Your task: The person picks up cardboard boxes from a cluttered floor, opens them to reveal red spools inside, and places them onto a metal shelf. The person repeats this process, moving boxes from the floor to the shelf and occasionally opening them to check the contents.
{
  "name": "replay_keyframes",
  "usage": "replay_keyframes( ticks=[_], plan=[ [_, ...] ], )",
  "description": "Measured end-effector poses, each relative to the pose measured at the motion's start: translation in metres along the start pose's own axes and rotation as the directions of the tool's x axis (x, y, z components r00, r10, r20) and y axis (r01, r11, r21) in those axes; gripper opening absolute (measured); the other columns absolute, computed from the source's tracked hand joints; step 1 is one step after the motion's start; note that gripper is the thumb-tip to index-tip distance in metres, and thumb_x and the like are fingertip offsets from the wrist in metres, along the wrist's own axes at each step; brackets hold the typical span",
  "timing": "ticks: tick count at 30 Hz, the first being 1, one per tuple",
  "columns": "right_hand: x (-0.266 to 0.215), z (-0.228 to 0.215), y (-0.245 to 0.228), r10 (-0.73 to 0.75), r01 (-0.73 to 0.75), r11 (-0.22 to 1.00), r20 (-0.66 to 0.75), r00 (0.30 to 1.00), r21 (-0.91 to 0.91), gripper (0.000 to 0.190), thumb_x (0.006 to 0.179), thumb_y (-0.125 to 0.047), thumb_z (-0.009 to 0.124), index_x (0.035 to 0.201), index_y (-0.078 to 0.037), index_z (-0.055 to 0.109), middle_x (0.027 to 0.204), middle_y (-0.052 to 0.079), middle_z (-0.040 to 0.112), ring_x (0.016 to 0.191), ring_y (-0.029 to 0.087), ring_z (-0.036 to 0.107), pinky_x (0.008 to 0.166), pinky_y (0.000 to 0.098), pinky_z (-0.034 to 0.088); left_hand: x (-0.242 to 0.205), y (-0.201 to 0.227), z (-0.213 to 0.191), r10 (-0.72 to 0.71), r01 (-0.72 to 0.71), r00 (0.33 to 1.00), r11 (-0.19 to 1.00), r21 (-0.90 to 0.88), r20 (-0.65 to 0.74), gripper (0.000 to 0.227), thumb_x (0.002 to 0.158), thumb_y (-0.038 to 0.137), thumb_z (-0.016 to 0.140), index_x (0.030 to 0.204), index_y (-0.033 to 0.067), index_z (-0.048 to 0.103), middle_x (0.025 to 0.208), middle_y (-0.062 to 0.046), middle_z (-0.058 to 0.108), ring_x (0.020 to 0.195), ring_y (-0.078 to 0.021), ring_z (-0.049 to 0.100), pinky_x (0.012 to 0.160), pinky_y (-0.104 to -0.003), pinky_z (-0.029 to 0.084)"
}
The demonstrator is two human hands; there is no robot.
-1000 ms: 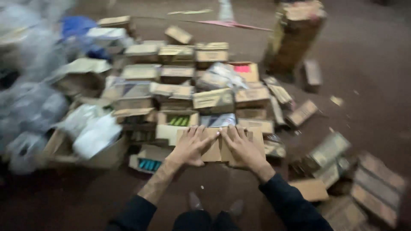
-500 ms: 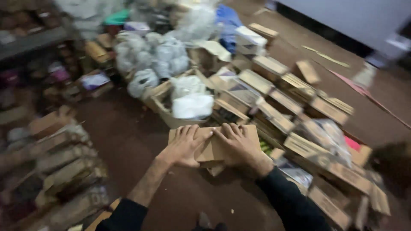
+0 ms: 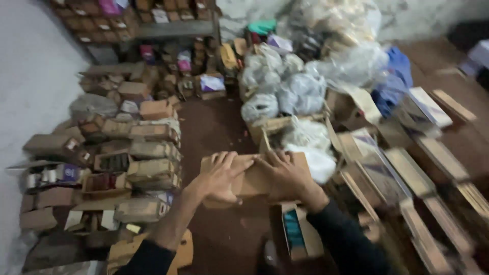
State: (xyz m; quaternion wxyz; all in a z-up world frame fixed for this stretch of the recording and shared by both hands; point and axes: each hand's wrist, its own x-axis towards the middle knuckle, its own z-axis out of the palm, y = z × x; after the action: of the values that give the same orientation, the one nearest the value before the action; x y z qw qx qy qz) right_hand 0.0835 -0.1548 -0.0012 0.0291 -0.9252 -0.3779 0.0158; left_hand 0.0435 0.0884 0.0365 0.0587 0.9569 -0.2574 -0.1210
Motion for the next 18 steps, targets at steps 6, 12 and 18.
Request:
replay_keyframes(
  ticks=[6,12,18],
  plan=[
    [0.101,-0.004,0.038,-0.21,0.212,0.976,-0.056,0.976,0.038,0.115,0.059,-0.061,0.09,0.153,-0.023,0.035,0.145,0.018,0.037,0.135,0.042,0.035,0.113,0.0644,0.026,0.032,-0.06,-0.017,-0.188,0.185,0.98,0.982,-0.043,-0.067,0.113,0.061,0.063,0.086,0.158,0.0339,0.037,0.151,-0.019,0.035,0.145,-0.041,0.029,0.115,-0.057,0.023],
    [0.209,-0.045,0.077,-0.349,0.346,0.936,-0.045,0.936,-0.068,0.107,0.053,-0.063,0.088,0.145,-0.025,0.048,0.143,0.013,0.04,0.131,0.036,0.039,0.109,0.0558,0.03,0.07,-0.113,-0.077,-0.35,0.35,0.936,0.937,-0.024,-0.027,0.111,0.063,0.065,0.084,0.159,0.0373,0.035,0.157,-0.016,0.033,0.146,-0.0379,0.033,0.115,-0.056,0.029],
    [0.308,-0.069,0.106,-0.418,0.415,0.908,-0.031,0.908,-0.06,0.112,0.051,-0.064,0.086,0.147,-0.026,0.042,0.141,0.012,0.04,0.134,0.036,0.036,0.11,0.0518,0.03,0.12,-0.185,-0.101,-0.455,0.458,0.886,0.889,0.012,-0.088,0.111,0.061,0.075,0.08,0.157,0.0429,0.035,0.155,-0.011,0.035,0.144,-0.0342,0.034,0.113,-0.051,0.03]
  ],
)
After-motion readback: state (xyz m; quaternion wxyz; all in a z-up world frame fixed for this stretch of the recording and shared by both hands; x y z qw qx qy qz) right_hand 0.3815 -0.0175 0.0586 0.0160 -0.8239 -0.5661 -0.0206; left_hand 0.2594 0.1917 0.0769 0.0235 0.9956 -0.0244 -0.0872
